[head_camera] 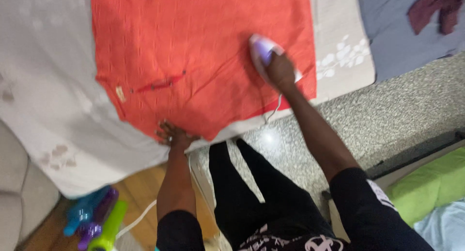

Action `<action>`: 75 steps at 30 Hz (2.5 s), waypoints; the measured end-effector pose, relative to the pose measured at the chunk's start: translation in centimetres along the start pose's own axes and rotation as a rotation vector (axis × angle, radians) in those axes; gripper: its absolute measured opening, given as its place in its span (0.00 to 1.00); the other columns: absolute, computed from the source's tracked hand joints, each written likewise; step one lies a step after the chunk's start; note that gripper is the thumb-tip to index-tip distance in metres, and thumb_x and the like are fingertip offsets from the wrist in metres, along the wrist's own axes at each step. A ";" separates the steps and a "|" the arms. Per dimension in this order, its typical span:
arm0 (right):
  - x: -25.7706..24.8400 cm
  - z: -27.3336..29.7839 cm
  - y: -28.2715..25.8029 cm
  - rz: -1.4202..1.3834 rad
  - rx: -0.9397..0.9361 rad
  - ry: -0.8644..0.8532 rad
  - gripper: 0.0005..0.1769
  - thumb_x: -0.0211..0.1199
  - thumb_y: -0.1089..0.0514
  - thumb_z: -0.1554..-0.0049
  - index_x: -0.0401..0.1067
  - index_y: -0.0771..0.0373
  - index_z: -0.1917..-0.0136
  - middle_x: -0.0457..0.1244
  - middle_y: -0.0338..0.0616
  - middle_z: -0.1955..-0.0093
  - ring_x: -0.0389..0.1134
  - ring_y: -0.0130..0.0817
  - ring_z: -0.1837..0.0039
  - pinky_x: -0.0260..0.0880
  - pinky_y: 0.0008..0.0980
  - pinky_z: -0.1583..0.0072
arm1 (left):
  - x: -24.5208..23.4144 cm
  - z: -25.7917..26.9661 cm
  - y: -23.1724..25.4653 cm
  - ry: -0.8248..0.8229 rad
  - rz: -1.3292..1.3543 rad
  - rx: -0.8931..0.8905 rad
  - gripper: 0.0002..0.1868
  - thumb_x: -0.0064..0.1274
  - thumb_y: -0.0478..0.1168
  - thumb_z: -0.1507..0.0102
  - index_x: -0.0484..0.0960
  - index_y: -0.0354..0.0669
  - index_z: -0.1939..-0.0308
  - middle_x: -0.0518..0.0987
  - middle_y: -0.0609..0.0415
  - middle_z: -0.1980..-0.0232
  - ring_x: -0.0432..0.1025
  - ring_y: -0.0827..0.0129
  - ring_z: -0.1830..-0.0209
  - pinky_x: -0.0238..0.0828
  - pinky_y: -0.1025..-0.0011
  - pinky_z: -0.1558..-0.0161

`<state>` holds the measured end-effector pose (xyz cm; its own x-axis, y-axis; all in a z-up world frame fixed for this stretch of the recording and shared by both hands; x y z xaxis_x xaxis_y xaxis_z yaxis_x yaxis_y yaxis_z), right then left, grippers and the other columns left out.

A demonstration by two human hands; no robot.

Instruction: Ironing an orange shirt on a bed.

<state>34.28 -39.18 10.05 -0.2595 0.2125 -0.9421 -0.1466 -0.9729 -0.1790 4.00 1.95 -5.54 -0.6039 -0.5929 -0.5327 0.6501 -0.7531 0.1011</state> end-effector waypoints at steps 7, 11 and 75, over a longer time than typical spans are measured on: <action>6.1 11.4 -11.7 -0.063 -0.295 -0.339 0.24 0.57 0.42 0.40 0.69 0.60 0.39 0.69 0.59 0.55 0.72 0.57 0.53 0.71 0.55 0.53 | -0.1 -0.6 -0.1 0.078 0.037 -0.013 0.98 0.71 0.76 0.70 0.07 0.49 0.24 0.07 0.49 0.19 0.03 0.37 0.21 0.11 0.26 0.30; 7.4 15.6 -16.0 -0.100 -0.382 -0.392 0.23 0.60 0.41 0.41 0.69 0.61 0.45 0.69 0.56 0.58 0.72 0.55 0.55 0.71 0.55 0.55 | -0.2 -0.5 -0.6 0.058 0.006 -0.030 0.98 0.70 0.79 0.69 0.05 0.48 0.26 0.03 0.49 0.21 0.02 0.36 0.23 0.11 0.24 0.31; 6.1 8.4 -5.6 -0.155 -0.081 -0.194 0.27 0.60 0.39 0.41 0.70 0.60 0.38 0.70 0.59 0.54 0.72 0.58 0.52 0.72 0.56 0.51 | -1.0 -0.3 0.8 0.018 -0.010 -0.026 0.96 0.68 0.81 0.67 0.06 0.48 0.26 0.05 0.48 0.20 0.03 0.33 0.23 0.13 0.24 0.31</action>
<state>25.54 -31.70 7.72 -0.4192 0.3656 -0.8310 -0.1240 -0.9298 -0.3465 5.33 2.02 -5.16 -0.6022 -0.5801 -0.5485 0.6561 -0.7510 0.0739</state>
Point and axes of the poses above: each hand's wrist, its own z-axis away from the middle knuckle, its own x-axis out of the palm, y = z × x, the point moved 8 cm from there along -z, towards the middle knuckle
